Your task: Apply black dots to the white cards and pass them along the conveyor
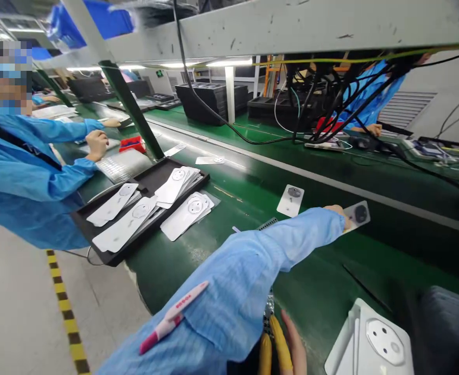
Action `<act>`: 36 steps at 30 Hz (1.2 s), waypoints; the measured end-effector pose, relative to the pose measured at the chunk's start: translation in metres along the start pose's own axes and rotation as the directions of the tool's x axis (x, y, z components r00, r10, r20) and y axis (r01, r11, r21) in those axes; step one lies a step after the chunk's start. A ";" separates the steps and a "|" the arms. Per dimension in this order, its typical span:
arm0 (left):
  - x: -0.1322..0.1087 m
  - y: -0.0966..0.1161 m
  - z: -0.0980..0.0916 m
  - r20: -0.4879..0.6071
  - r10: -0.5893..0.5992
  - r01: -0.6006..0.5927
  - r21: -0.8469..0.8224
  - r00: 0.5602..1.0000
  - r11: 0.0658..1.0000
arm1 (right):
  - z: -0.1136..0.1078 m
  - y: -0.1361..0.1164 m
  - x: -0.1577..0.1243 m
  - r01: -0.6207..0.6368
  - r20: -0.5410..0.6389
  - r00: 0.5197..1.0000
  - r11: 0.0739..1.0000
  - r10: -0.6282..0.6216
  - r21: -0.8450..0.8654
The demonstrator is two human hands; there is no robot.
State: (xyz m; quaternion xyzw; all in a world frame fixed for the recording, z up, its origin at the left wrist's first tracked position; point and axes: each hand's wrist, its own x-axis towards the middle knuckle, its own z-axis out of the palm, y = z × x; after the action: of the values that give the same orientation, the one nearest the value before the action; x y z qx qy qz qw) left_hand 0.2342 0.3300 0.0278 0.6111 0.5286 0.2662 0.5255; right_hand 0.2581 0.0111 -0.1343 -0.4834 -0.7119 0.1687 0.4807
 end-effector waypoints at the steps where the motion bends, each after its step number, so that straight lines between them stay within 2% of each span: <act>1: -0.006 -0.001 -0.005 0.040 -0.041 0.041 -0.006 0.998 0.999 | 0.003 -0.004 0.003 0.039 0.027 0.999 0.998 -0.038 -0.048; 3: -0.025 -0.009 -0.019 0.121 -0.081 0.087 -0.045 0.989 0.995 | 0.009 -0.009 0.005 0.134 0.127 0.985 0.981 -0.116 -0.142; 5: -0.057 -0.022 -0.039 0.184 -0.071 0.095 -0.127 0.980 0.987 | 0.013 -0.011 0.007 0.220 0.232 0.957 0.954 -0.172 -0.202; 7: -0.103 -0.040 -0.062 0.211 -0.037 0.086 -0.231 0.977 0.969 | 0.011 -0.010 0.009 0.309 0.283 0.927 0.928 -0.245 -0.208; 9: -0.161 -0.062 -0.086 0.204 0.007 0.063 -0.333 0.979 0.941 | 0.005 -0.015 0.015 0.351 0.257 0.918 0.921 -0.303 -0.168; 10: -0.192 -0.074 -0.096 0.170 0.040 0.032 -0.400 0.985 0.916 | 0.000 -0.020 0.018 0.327 0.227 0.930 0.933 -0.289 -0.150; 11: -0.222 -0.086 -0.104 0.092 0.050 0.003 -0.500 0.994 0.866 | -0.005 -0.028 0.022 0.254 0.174 0.958 0.957 -0.228 -0.143; 12: -0.249 -0.100 -0.112 -0.016 0.011 -0.018 -0.549 1.000 0.836 | -0.009 -0.039 0.026 0.153 0.123 0.983 0.979 -0.137 -0.133; 13: -0.274 -0.115 -0.117 -0.157 -0.077 -0.019 -0.533 0.985 0.846 | -0.013 -0.050 0.030 0.052 0.057 0.997 0.991 -0.045 -0.122; 14: -0.293 -0.130 -0.120 -0.280 -0.169 0.015 -0.478 0.945 0.878 | -0.015 -0.061 0.033 -0.021 -0.011 1.000 0.995 0.020 -0.101; 16: -0.319 -0.159 -0.118 -0.316 -0.248 0.079 -0.464 0.916 0.882 | -0.015 -0.077 0.039 -0.076 -0.079 0.994 0.994 0.070 -0.072; 19: -0.335 -0.184 -0.091 -0.237 -0.341 0.184 -0.506 0.910 0.843 | -0.012 -0.084 0.039 0.017 0.002 1.000 0.996 -0.017 -0.089; 21: -0.337 -0.186 -0.068 -0.145 -0.361 0.236 -0.531 0.921 0.814 | -0.014 -0.082 0.036 0.088 0.128 0.989 0.989 -0.073 -0.115; 24: -0.333 -0.177 -0.049 -0.037 -0.361 0.283 -0.548 0.932 0.787 | -0.022 -0.083 0.038 0.095 0.308 0.950 0.987 -0.052 -0.126; 26: -0.330 -0.171 -0.047 0.007 -0.356 0.302 -0.547 0.935 0.781 | -0.026 -0.087 0.045 0.042 0.336 0.942 0.997 -0.016 -0.071; 28: -0.328 -0.167 -0.050 0.032 -0.340 0.304 -0.534 0.940 0.789 | -0.027 -0.090 0.054 -0.004 0.294 0.956 1.000 0.004 0.001; 31: -0.329 -0.164 -0.052 0.038 -0.307 0.281 -0.519 0.951 0.807 | -0.020 -0.091 0.065 0.060 0.277 0.959 0.998 -0.065 0.025; 34: -0.331 -0.166 -0.049 -0.036 -0.182 0.151 -0.419 0.983 0.895 | -0.010 -0.084 0.069 0.177 0.378 0.909 0.984 -0.174 0.027; 36: -0.333 -0.171 -0.047 -0.089 -0.079 0.046 -0.325 0.993 0.945 | -0.005 -0.079 0.066 0.194 0.403 0.893 0.979 -0.200 0.056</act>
State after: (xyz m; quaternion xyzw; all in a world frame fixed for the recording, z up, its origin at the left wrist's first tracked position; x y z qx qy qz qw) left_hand 0.0303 0.0194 -0.0388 0.4858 0.5231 0.3626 0.5991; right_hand 0.2159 0.0289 -0.0419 -0.3595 -0.8403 0.2212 0.3402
